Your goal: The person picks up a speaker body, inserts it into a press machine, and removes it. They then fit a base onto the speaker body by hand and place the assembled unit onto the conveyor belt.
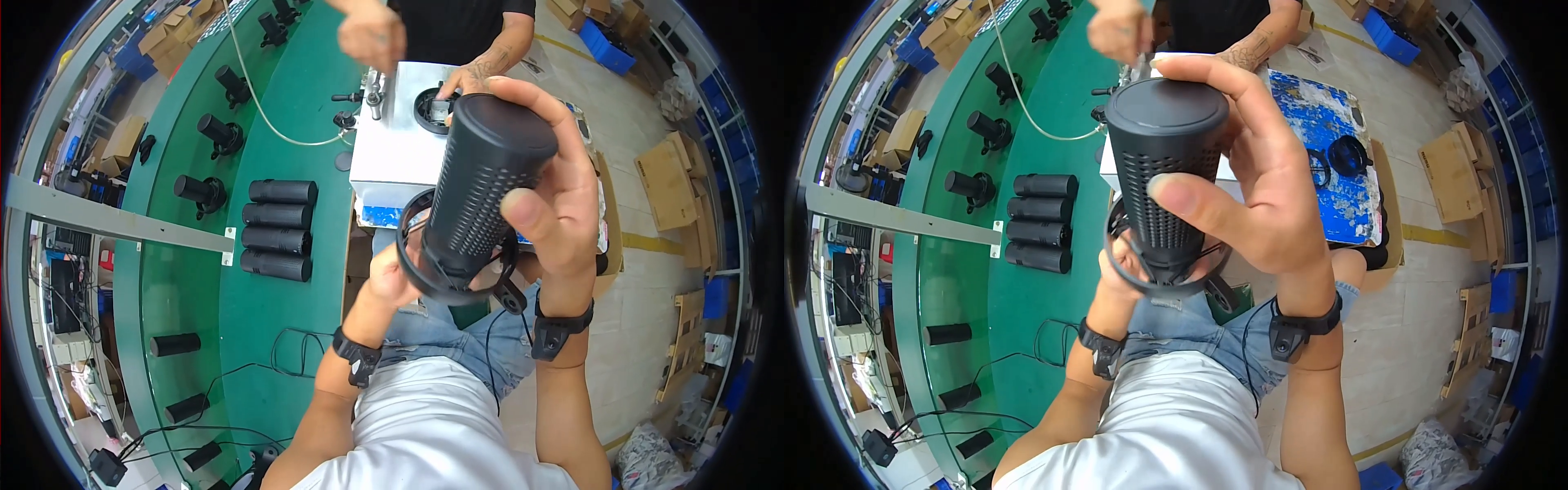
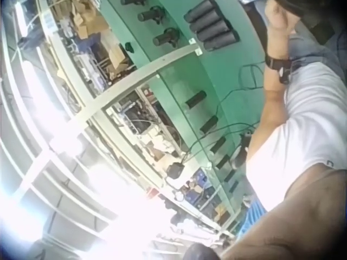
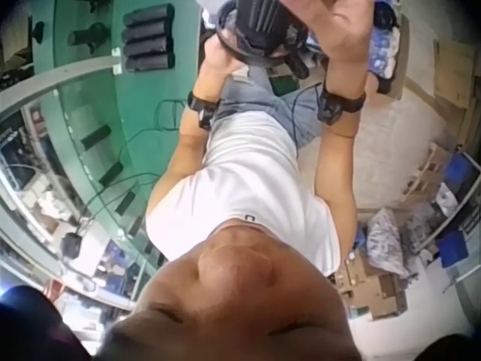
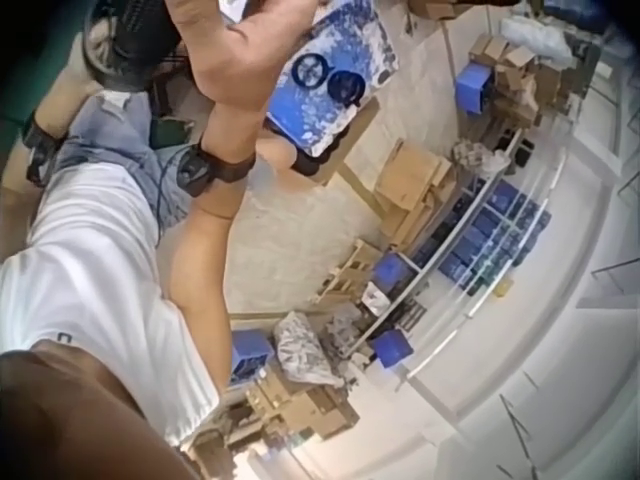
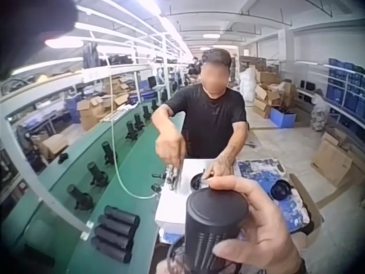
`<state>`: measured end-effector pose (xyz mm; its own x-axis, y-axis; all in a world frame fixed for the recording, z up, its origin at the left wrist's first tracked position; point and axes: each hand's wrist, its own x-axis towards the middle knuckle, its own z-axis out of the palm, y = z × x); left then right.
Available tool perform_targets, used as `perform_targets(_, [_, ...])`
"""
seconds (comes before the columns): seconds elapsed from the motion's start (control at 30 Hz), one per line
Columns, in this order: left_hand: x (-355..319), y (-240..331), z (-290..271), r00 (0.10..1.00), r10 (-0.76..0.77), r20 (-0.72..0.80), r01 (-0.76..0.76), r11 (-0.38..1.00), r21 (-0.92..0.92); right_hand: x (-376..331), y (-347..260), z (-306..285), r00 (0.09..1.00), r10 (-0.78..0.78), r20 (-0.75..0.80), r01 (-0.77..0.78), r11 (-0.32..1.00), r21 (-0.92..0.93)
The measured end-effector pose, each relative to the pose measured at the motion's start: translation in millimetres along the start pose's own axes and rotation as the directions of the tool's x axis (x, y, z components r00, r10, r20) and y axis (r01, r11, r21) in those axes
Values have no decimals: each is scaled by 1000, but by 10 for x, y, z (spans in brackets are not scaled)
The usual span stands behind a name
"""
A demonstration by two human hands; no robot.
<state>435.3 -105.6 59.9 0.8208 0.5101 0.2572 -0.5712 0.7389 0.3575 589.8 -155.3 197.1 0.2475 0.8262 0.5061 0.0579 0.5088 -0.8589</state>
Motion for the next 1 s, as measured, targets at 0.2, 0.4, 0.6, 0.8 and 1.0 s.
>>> perform_targets(0.2, [-429,760,5,898,409,-162,19,333,943,-45,356,324,980,-88,176,151,909,-388])
perform_targets(0.4, [-968,968,73,853,521,-42,247,-330,911,-394,726,919,930,-42,366,143,957,-254])
perform_targets(0.6, [-2019,2180,-122,79,975,206,493,-218,842,-864,1171,556,893,328,308,-215,913,-347])
perform_targets(0.8, [-2832,3087,-1028,-190,963,193,883,82,462,-1134,1382,199,853,479,209,-378,842,-385])
perform_targets(1.0, [-2864,3086,-1467,-232,967,105,953,204,223,-1280,1542,-31,853,513,99,-448,816,-366])
